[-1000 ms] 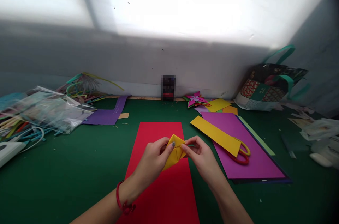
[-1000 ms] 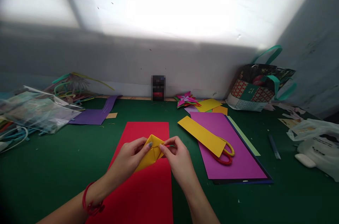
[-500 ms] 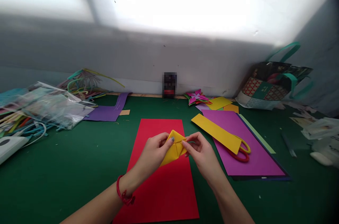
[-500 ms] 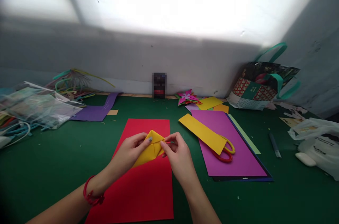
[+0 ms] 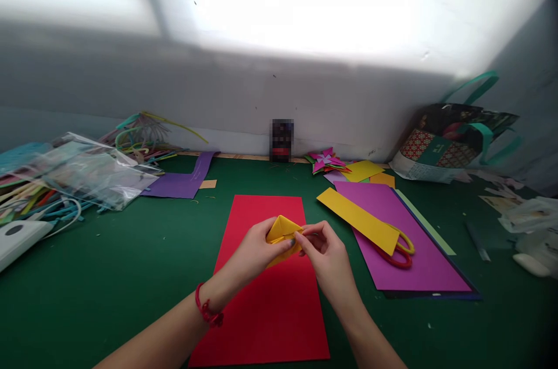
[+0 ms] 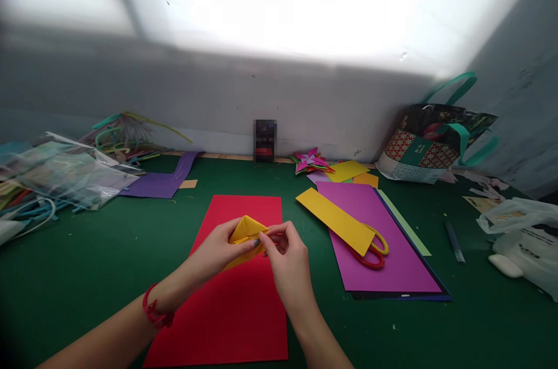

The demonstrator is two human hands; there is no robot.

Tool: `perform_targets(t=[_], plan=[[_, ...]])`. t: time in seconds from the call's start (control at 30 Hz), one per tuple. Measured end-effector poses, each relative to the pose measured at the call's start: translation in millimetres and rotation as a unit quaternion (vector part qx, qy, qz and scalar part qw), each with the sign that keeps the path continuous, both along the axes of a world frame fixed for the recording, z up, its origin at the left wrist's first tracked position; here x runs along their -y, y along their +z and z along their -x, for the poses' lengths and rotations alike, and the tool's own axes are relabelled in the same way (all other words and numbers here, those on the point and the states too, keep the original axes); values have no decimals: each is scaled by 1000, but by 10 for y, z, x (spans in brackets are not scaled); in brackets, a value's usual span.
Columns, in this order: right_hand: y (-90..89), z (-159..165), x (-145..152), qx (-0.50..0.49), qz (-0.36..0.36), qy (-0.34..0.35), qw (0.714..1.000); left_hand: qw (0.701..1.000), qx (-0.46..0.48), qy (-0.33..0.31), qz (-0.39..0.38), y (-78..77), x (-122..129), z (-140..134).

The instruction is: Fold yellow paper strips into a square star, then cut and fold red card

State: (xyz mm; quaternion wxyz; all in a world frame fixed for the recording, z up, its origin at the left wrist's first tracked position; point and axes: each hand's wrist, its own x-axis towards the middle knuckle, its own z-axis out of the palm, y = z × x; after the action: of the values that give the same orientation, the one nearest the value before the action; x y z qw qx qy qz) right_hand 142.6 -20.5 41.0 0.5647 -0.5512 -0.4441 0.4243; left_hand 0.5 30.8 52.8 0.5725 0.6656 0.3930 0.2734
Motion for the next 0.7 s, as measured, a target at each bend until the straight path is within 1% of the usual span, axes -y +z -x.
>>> perform_targets(t=[0.2, 0.33, 0.5, 0.63, 0.7], plan=[[-4, 7, 11, 9, -1, 0, 1000, 999, 17, -4, 28, -32, -29, 4], [-16, -9, 11, 19, 0, -5, 1000, 1000, 19, -11, 17, -60, -41, -4], [-35, 3, -3, 17, 2, -10, 1000, 1000, 24, 2, 9, -100, -32, -19], [-39, 14, -31, -43, 18, -20, 999, 1000, 24, 16, 10, -79, -21, -15], [-6, 9, -36, -88, 40, -3, 995, 999, 24, 24, 14, -49, -19, -11]])
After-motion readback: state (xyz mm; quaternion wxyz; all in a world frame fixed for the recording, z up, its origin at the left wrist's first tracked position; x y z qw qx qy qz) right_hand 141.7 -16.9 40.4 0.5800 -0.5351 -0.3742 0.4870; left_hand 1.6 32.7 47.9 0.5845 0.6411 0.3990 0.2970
